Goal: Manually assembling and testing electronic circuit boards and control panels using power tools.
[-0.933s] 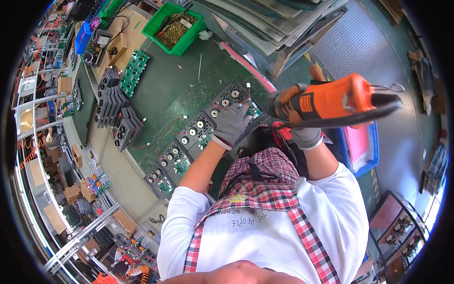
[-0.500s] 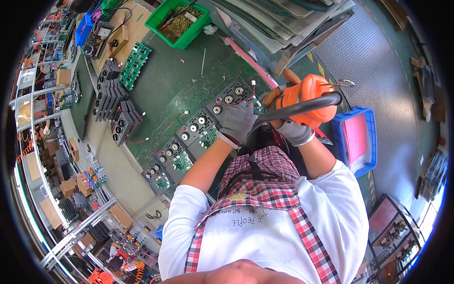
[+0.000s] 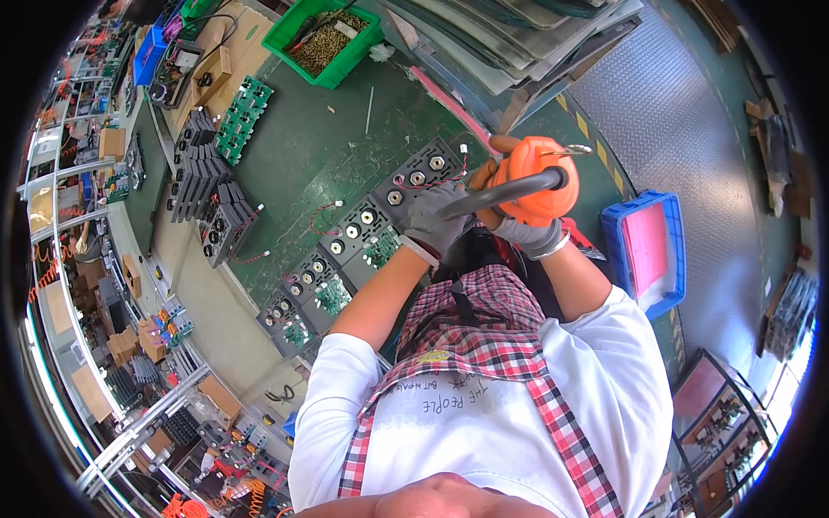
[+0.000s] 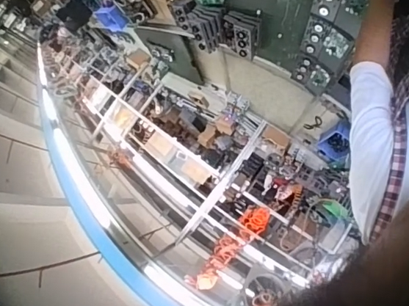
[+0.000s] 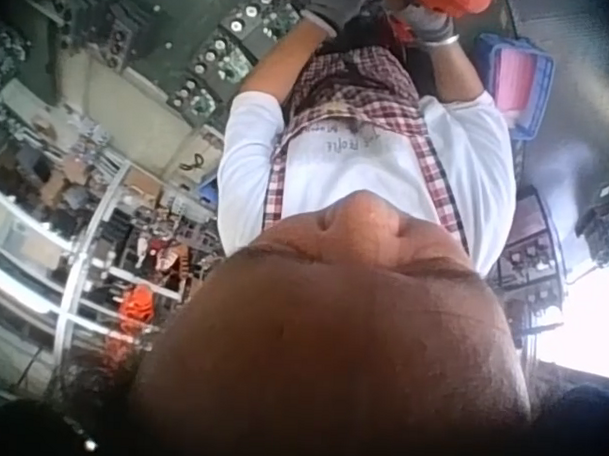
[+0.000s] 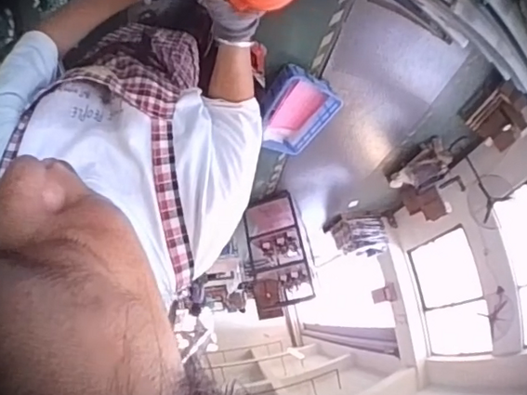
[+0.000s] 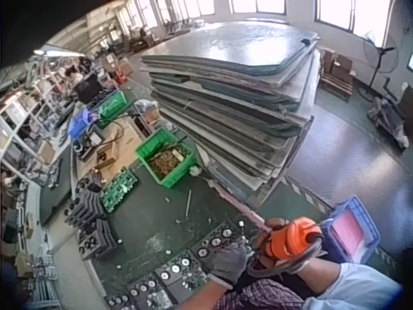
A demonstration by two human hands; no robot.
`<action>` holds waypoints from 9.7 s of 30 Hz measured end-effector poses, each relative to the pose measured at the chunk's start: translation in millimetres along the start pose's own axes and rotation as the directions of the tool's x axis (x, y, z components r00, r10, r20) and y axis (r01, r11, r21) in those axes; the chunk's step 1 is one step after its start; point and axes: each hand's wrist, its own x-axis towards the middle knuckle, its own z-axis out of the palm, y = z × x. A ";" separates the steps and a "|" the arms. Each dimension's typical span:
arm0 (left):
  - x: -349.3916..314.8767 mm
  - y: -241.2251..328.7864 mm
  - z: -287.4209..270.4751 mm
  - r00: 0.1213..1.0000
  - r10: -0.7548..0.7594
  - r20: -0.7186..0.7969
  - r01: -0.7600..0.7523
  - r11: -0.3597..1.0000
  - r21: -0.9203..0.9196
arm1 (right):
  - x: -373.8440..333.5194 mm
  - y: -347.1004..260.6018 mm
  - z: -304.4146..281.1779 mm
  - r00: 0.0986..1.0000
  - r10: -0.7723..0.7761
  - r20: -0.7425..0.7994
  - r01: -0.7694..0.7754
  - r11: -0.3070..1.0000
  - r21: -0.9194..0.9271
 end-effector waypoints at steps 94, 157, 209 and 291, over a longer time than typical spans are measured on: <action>-45.6 -10.6 -4.8 0.938 -0.315 0.144 0.346 0.876 -0.336 | 43.0 32.0 39.2 0.988 -0.133 0.073 0.138 0.988 -0.068; -168.3 -13.9 -30.0 0.861 -0.275 0.428 -0.078 -0.903 -0.422 | -17.3 -23.5 134.8 0.945 -0.257 0.200 0.218 0.956 0.195; -128.8 -85.8 -24.5 0.973 -0.139 0.183 0.146 0.989 -0.023 | -15.4 57.5 110.2 0.993 -0.023 0.118 0.062 0.942 -0.331; -198.3 -64.5 14.8 0.655 -0.446 0.610 -0.130 -0.862 -0.490 | 5.9 98.9 152.0 0.905 0.423 0.040 -0.415 0.901 -0.122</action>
